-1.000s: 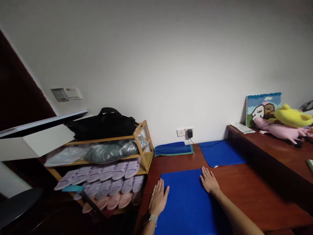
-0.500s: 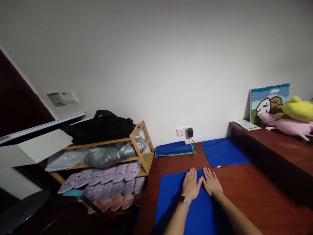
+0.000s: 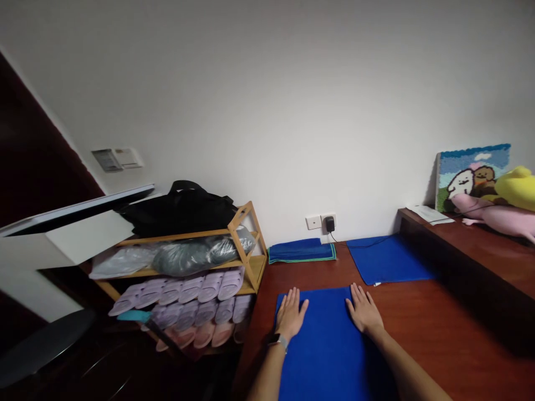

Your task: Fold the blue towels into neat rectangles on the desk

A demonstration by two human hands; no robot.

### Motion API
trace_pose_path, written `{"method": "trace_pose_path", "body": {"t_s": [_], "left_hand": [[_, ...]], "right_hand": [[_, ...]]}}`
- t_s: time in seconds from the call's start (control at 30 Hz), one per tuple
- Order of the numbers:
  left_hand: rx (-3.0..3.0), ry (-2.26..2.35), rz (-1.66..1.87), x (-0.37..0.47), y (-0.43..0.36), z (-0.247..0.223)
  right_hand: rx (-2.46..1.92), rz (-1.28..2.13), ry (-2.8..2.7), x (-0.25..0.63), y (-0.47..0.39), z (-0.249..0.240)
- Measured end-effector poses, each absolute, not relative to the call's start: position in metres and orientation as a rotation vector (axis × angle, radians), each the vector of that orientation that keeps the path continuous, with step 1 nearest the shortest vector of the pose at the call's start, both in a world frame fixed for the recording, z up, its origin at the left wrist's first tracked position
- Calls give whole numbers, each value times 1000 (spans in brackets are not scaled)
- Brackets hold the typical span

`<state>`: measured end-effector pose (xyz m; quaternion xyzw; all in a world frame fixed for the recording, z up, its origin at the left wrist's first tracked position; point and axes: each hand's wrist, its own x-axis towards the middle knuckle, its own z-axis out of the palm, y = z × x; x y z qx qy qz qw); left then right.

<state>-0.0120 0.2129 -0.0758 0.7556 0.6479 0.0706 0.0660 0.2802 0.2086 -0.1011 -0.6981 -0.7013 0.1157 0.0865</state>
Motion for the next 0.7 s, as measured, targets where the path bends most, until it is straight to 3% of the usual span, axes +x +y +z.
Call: {"method": "trace_pose_path", "body": {"t_s": [0.13,0.7], "left_hand": [[2247,2042,214,-44,212,-77],[2274,2049,246,-46,217,-87]], "right_hand": [[-2114,319,-2107,280,208,-102],[-2075,321,-2091,280,210,-100]]}}
